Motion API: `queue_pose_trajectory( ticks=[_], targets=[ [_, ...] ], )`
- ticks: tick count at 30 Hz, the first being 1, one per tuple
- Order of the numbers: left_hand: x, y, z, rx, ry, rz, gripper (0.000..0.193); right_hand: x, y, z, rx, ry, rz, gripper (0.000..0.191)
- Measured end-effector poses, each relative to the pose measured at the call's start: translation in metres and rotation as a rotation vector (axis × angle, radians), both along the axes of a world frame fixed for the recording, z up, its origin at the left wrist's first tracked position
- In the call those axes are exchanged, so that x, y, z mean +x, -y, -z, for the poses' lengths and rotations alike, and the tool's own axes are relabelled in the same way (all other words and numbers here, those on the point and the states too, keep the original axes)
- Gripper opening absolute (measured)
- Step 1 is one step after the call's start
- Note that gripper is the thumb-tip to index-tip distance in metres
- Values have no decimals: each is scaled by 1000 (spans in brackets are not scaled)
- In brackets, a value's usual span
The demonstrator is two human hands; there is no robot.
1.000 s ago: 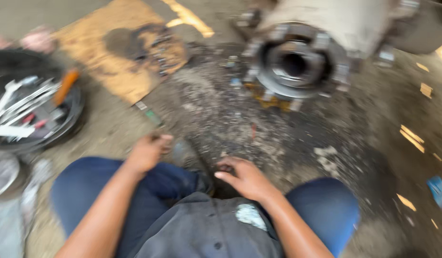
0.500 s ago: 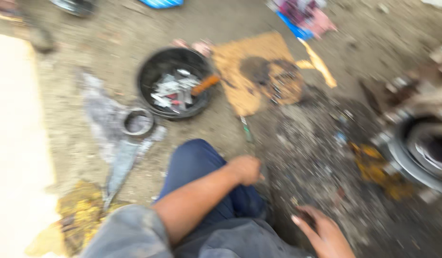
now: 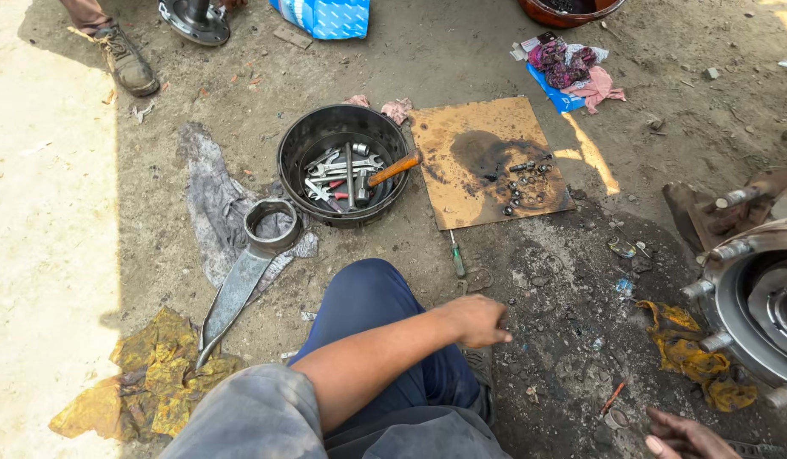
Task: The person is working on a vehicle wheel hub, using a wrench and a hammer to adjust and tighten components. They repeatedly use the wrench to turn a nut and tap it with a hammer to loosen or secure it.
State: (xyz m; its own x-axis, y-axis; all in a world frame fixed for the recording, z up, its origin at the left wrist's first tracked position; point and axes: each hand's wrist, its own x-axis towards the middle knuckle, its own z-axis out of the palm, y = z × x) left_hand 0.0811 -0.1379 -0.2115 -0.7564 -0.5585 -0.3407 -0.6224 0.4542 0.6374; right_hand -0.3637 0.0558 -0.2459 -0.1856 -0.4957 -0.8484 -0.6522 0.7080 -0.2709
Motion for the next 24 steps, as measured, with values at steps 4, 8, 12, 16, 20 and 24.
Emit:
queue_pose_trajectory(
  ticks=[4,8,12,16,20,24],
  targets=[
    [-8,-8,5,-37,55,-8,47,58,9,1,-5,-247,-111,69],
    [-11,-15,13,-142,138,151,52,126,-6,-86,-197,-393,-19,65],
    [-25,-31,17,-23,151,153,56,174,-55,-164,-646,-194,-43,58],
    [-47,-31,5,12,200,186,66,179,-50,-200,-668,-86,26,48],
    [-41,-30,16,-43,258,229,55,178,-54,-206,-725,-91,-3,46],
    [-35,-29,32,-72,273,245,52,172,-65,-205,-708,-96,28,46]
  ],
)
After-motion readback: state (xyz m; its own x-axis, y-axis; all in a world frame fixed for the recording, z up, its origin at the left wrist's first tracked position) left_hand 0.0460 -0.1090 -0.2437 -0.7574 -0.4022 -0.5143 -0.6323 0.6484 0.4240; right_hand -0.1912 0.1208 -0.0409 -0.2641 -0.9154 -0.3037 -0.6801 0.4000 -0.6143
